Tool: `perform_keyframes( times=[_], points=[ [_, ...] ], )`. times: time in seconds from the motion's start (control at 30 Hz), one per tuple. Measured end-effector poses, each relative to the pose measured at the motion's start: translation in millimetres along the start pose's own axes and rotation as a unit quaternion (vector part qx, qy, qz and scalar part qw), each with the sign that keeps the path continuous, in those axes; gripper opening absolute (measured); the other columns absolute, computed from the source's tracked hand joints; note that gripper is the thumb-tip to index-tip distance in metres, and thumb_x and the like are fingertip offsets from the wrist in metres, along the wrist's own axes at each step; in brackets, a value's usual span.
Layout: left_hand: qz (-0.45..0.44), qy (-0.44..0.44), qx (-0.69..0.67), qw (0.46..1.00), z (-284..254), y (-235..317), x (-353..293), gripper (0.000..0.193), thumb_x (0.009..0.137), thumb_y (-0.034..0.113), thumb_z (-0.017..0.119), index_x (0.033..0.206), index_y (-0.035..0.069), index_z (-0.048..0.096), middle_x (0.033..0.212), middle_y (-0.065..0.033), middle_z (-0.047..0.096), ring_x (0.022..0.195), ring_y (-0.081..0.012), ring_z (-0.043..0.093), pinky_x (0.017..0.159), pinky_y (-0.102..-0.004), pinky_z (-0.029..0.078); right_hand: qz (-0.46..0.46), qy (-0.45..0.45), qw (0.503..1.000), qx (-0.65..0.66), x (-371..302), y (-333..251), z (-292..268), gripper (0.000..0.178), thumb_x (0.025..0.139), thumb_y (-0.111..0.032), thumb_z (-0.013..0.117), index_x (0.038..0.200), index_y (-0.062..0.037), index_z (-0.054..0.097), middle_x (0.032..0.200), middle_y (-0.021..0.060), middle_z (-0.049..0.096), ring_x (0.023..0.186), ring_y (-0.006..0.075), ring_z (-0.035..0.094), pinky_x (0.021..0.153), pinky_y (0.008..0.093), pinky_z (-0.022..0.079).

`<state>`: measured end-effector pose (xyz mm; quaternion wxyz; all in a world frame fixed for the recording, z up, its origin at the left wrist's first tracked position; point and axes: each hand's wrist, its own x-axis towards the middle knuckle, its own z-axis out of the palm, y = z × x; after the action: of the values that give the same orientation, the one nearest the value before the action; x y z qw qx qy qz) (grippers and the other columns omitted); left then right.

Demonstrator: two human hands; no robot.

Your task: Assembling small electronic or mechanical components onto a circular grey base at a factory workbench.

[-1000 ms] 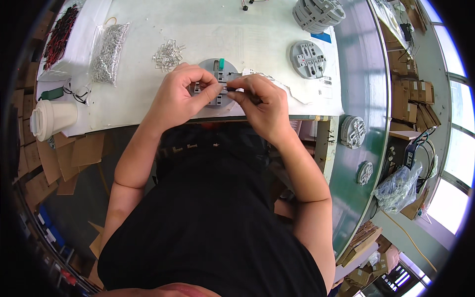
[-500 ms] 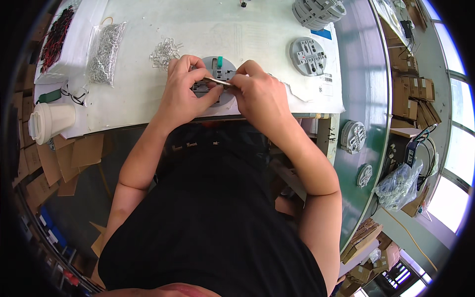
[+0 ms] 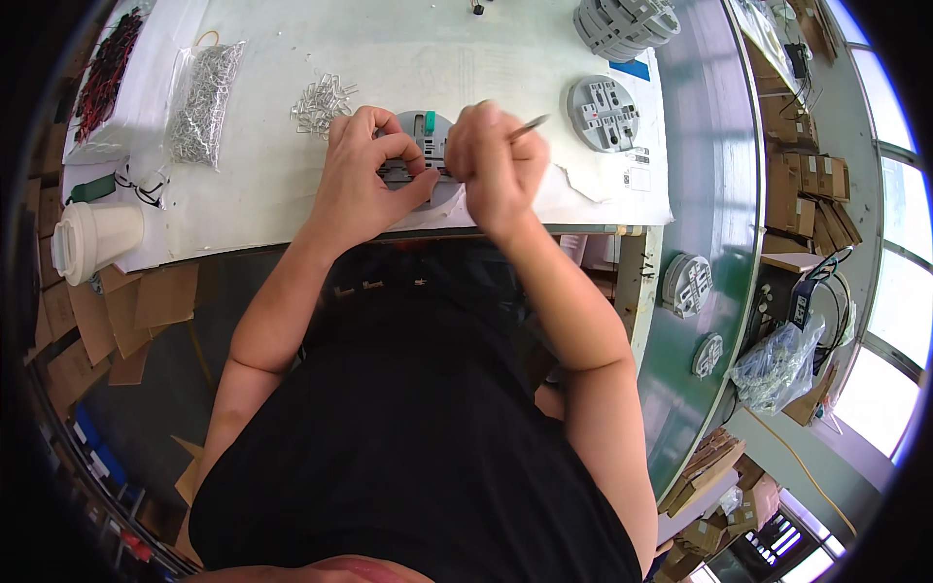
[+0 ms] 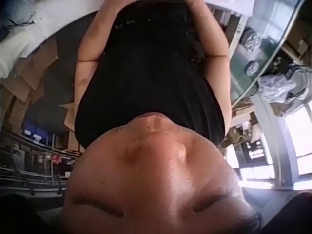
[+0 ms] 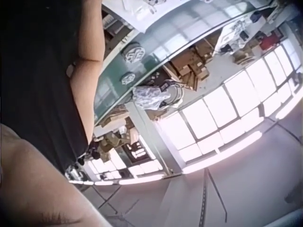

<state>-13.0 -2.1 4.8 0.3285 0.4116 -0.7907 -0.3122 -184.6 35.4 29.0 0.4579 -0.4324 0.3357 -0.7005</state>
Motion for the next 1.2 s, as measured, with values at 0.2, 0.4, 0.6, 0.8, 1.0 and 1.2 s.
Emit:
perform_keyframes(
  times=[0.2,0.4,0.6,0.8,1.0,1.2],
  points=[
    [0.019,0.013,0.039,0.999,-3,4,0,0.037,0.071,0.022,0.092,0.102,0.015,0.074,0.118,-0.0054,0.059,0.116,-0.0315,0.051,0.101,-0.0418,0.047,-0.03,-0.041,0.984,-0.168,-4,20,-3,0.049,0.117,-0.027,0.041,0.074,-0.0044,0.047,0.066,0.0048,0.045,0.052,0.0127,0.038,0.05,0.0303,0.033],
    [0.064,-0.146,0.206,0.965,-15,34,15,0.082,0.067,0.027,0.093,0.14,0.018,0.058,0.135,-0.0122,0.054,0.121,-0.0379,0.053,0.101,-0.0469,0.05,0.04,-0.009,0.997,0.072,-6,-30,7,0.051,0.115,-0.038,0.049,0.076,-0.0039,0.05,0.072,0.006,0.05,0.056,0.0125,0.041,0.05,0.0292,0.032],
    [0.171,-0.029,0.032,0.984,-26,31,23,0.085,0.062,0.021,0.099,0.137,0.014,0.059,0.145,-0.0193,0.047,0.131,-0.0401,0.05,0.105,-0.0501,0.051,0.046,0.071,0.794,-0.602,-39,-141,-76,0.06,0.09,-0.052,0.083,0.109,0.0009,0.062,0.098,0.0116,0.064,0.07,0.0189,0.057,0.064,0.0309,0.048],
    [0.146,0.021,0.009,0.989,-12,-6,-5,0.087,0.063,0.009,0.1,0.139,0.008,0.058,0.159,-0.0218,0.039,0.143,-0.0398,0.047,0.116,-0.0484,0.047,0.273,0.281,0.466,-0.793,-188,-241,-221,0.073,0.069,-0.041,0.098,0.12,-0.0037,0.06,0.116,0.0184,0.066,0.109,0.0323,0.067,0.094,0.0437,0.053],
    [0.088,-0.036,-0.05,0.994,-12,-15,-14,0.101,0.066,0.02,0.1,0.153,0.009,0.05,0.16,-0.0201,0.044,0.144,-0.0398,0.046,0.118,-0.05,0.042,0.319,0.293,0.559,-0.707,-245,-219,-237,0.075,0.066,-0.036,0.1,0.118,-0.0017,0.058,0.107,0.0143,0.066,0.1,0.0266,0.064,0.093,0.0395,0.051],
    [0.087,-0.019,0.033,0.995,-7,-11,-9,0.105,0.067,0.028,0.099,0.156,0.009,0.047,0.155,-0.0184,0.051,0.14,-0.0386,0.051,0.117,-0.0501,0.041,0.218,0.313,0.596,-0.706,-207,-193,-263,0.077,0.066,-0.032,0.1,0.119,0.0005,0.055,0.107,0.0126,0.066,0.097,0.0211,0.063,0.091,0.0354,0.052]
  ],
)
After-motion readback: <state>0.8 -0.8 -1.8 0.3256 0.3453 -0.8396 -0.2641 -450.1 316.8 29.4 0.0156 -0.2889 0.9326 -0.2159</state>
